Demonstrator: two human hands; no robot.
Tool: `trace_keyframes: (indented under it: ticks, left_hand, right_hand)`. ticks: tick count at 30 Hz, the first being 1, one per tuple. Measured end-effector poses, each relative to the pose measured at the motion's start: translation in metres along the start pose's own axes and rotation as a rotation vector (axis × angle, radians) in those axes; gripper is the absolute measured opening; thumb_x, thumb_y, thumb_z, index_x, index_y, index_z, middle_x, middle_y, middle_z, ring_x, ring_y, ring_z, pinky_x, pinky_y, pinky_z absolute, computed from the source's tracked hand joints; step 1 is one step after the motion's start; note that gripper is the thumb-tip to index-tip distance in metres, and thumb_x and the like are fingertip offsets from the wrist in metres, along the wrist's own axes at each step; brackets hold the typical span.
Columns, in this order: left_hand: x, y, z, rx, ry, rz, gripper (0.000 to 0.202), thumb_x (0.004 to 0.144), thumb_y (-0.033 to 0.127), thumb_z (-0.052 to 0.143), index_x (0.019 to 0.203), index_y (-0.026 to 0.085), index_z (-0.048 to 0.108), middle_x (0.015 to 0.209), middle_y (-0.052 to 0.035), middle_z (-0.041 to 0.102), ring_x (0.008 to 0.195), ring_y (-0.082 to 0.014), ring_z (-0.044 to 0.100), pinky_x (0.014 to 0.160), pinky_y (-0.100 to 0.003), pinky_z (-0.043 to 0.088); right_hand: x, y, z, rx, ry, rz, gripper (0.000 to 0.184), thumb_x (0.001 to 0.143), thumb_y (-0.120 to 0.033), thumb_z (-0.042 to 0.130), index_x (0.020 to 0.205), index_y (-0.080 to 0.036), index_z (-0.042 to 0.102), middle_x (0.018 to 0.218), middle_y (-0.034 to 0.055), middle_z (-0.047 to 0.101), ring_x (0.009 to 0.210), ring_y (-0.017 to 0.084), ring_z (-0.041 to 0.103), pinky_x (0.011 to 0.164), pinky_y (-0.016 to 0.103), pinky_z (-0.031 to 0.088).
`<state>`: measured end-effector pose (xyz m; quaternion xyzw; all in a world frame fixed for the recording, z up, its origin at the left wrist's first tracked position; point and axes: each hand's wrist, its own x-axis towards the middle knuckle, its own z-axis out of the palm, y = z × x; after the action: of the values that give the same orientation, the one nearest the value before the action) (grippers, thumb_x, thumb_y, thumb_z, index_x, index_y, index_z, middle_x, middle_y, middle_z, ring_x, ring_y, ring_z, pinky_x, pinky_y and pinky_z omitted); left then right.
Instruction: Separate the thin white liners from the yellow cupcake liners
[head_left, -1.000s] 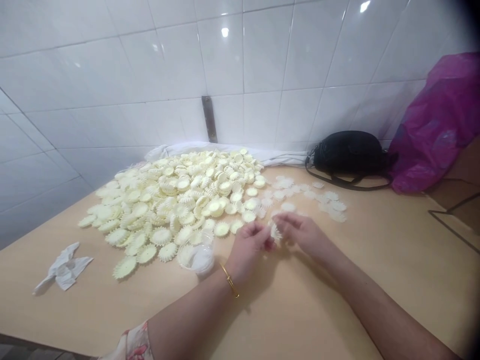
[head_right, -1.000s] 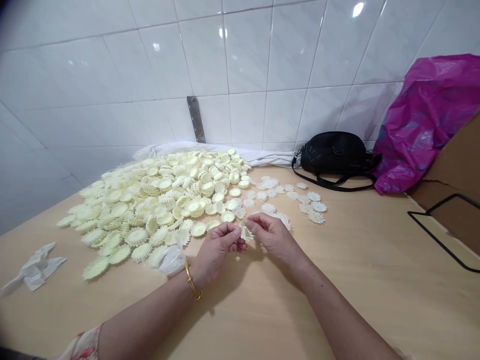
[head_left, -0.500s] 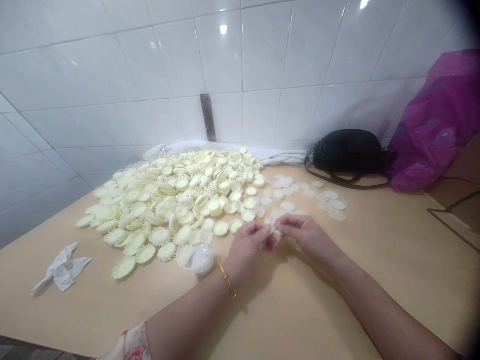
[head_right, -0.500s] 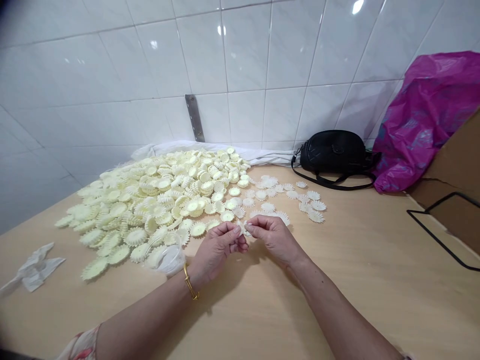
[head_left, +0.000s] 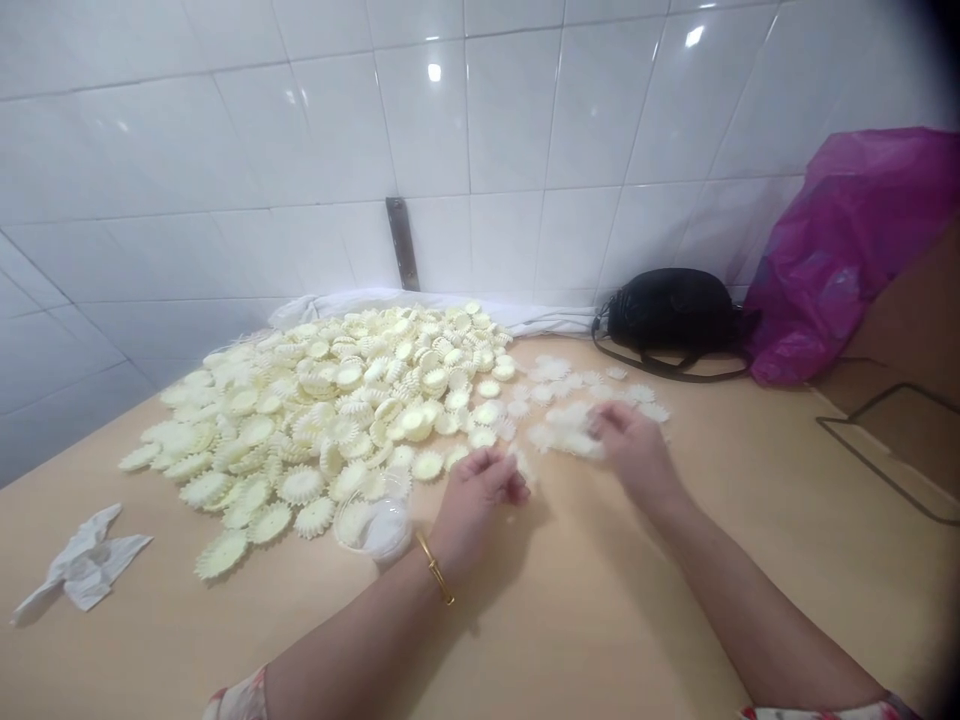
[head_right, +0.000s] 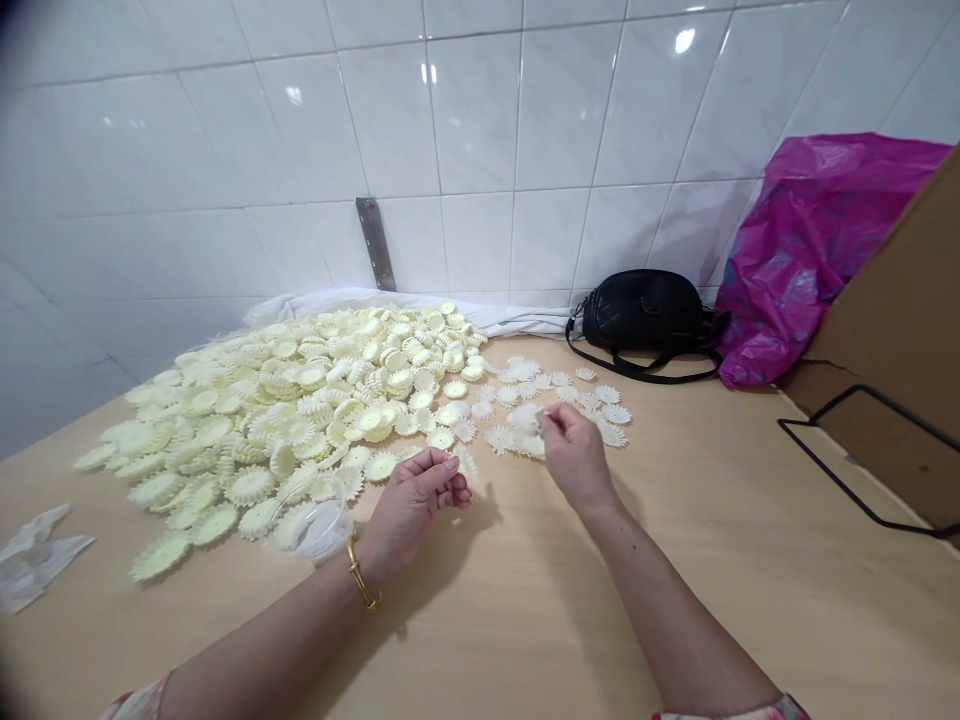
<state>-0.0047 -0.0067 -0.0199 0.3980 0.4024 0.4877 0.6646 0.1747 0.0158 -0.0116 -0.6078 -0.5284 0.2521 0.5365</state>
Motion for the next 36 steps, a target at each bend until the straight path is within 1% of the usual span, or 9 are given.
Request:
trace_keyframes:
  ticks: [3, 6, 9, 12, 14, 20, 23, 30, 36]
  left_hand:
    - [0.001, -0.001, 0.000, 0.017, 0.015, -0.008, 0.021, 0.066, 0.031, 0.066, 0.063, 0.015, 0.052, 0.057, -0.0013, 0.057, 0.055, -0.0116, 0.055, 0.061, -0.027, 0.043]
    - [0.003, -0.004, 0.000, 0.052, 0.036, -0.016, 0.019, 0.065, 0.028, 0.066, 0.064, 0.014, 0.054, 0.057, -0.0019, 0.057, 0.055, -0.0119, 0.055, 0.062, -0.027, 0.042]
    - [0.004, -0.007, 0.000, 0.077, 0.037, -0.004, 0.016, 0.066, 0.026, 0.064, 0.064, 0.014, 0.053, 0.055, -0.0013, 0.056, 0.054, -0.0112, 0.053, 0.060, -0.026, 0.042]
    - [0.003, -0.007, 0.001, 0.057, 0.014, 0.020, 0.017, 0.069, 0.026, 0.061, 0.062, 0.015, 0.051, 0.054, -0.0001, 0.053, 0.051, -0.0098, 0.051, 0.058, -0.025, 0.040]
    - [0.000, -0.006, 0.002, 0.044, -0.018, 0.040, 0.020, 0.071, 0.028, 0.060, 0.060, 0.016, 0.049, 0.053, 0.0004, 0.052, 0.050, -0.0090, 0.049, 0.056, -0.024, 0.039]
    - [-0.005, 0.000, 0.009, -0.021, -0.004, -0.008, 0.031, 0.071, 0.038, 0.061, 0.056, 0.016, 0.045, 0.047, 0.0020, 0.047, 0.046, -0.0083, 0.046, 0.051, -0.022, 0.040]
    - [-0.007, 0.001, 0.011, -0.026, -0.008, 0.004, 0.030, 0.070, 0.037, 0.063, 0.057, 0.016, 0.046, 0.046, 0.0022, 0.047, 0.045, -0.0079, 0.045, 0.049, -0.022, 0.040]
    - [-0.005, -0.002, 0.007, -0.018, -0.091, 0.009, 0.027, 0.071, 0.035, 0.063, 0.060, 0.015, 0.049, 0.050, 0.0007, 0.051, 0.048, -0.0095, 0.049, 0.052, -0.023, 0.041]
    - [0.002, -0.009, -0.002, 0.076, -0.120, 0.076, 0.029, 0.072, 0.039, 0.061, 0.059, 0.016, 0.049, 0.054, -0.0003, 0.053, 0.052, -0.0104, 0.052, 0.056, -0.025, 0.041]
  right_hand:
    - [0.012, 0.014, -0.011, -0.353, 0.120, -0.258, 0.017, 0.077, -0.028, 0.045, 0.064, -0.020, 0.053, 0.069, 0.0044, 0.056, 0.070, 0.020, 0.051, 0.067, 0.033, 0.039]
    - [0.016, 0.027, -0.012, -0.613, -0.032, -0.366, 0.018, 0.076, -0.021, 0.043, 0.071, -0.019, 0.060, 0.081, 0.0083, 0.060, 0.084, 0.024, 0.052, 0.076, 0.038, 0.038]
    - [0.012, 0.030, -0.006, -0.666, -0.087, -0.405, 0.026, 0.074, -0.019, 0.045, 0.093, -0.017, 0.062, 0.096, 0.0105, 0.060, 0.094, 0.027, 0.051, 0.080, 0.039, 0.038]
    - [0.002, 0.016, 0.000, -0.534, 0.000, -0.475, 0.024, 0.078, -0.021, 0.042, 0.091, -0.016, 0.062, 0.094, 0.0105, 0.061, 0.094, 0.026, 0.052, 0.081, 0.037, 0.039]
    - [-0.007, 0.003, 0.005, -0.364, -0.051, -0.420, 0.022, 0.082, -0.027, 0.042, 0.083, -0.017, 0.062, 0.085, 0.0081, 0.063, 0.083, 0.022, 0.055, 0.075, 0.034, 0.041]
    - [-0.031, -0.023, 0.016, 0.089, -0.568, -0.094, 0.034, 0.082, -0.045, 0.046, 0.074, -0.019, 0.066, 0.063, 0.0019, 0.063, 0.061, 0.017, 0.055, 0.058, 0.028, 0.043]
    - [-0.034, -0.027, 0.017, 0.239, -0.707, -0.003, 0.033, 0.080, -0.044, 0.050, 0.072, -0.017, 0.067, 0.067, 0.0033, 0.065, 0.064, 0.018, 0.059, 0.060, 0.028, 0.045]
    - [-0.028, -0.022, 0.016, 0.195, -0.595, 0.048, 0.020, 0.072, -0.034, 0.059, 0.068, -0.016, 0.067, 0.066, 0.0023, 0.065, 0.066, 0.016, 0.056, 0.067, 0.029, 0.042]
    - [-0.022, -0.020, 0.014, 0.210, -0.336, 0.088, 0.017, 0.066, -0.034, 0.061, 0.061, -0.017, 0.061, 0.058, -0.0008, 0.055, 0.059, 0.013, 0.049, 0.062, 0.027, 0.041]
